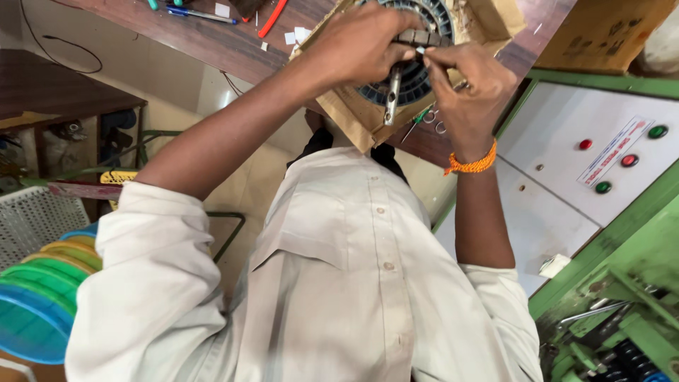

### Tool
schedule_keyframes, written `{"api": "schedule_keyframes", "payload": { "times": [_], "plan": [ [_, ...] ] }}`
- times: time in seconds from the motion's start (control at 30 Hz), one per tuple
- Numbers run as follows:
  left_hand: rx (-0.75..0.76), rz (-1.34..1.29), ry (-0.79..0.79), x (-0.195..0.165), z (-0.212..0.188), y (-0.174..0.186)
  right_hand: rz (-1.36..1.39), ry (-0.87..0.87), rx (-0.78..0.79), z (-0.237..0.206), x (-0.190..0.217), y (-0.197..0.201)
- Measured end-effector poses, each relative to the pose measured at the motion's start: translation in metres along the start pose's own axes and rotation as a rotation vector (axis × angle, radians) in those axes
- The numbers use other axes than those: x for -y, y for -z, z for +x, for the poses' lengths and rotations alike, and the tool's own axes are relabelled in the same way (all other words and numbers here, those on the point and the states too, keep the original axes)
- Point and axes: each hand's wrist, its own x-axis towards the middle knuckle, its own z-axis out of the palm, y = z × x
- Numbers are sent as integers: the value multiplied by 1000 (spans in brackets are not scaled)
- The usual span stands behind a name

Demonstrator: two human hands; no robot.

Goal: The person works on an electric motor stator, using a screwdriver and scissors to adjust and secure copper windings. They handle small white insulating pieces and later review several handwritten documents on the workbench.

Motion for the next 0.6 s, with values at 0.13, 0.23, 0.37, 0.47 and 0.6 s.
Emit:
{"api": "schedule_keyframes", "payload": {
  "times": [0.13,0.23,0.37,0.47,0.6],
  "plan": [
    [3,43,21,-2,-2,2,-82,61,21,4,5,-2],
    [6,29,-21,-2,-3,3,-128,81,20,3,11,-4],
    [21,64,-43,1,-2,4,-252,105,27,1,17,-6],
    [49,80,-29,3,-3,4,-287,139,14,-1,21,-10],
    [7,65,-96,6,-3,4,-438,165,-7,-5,26,-19]
  ]
}}
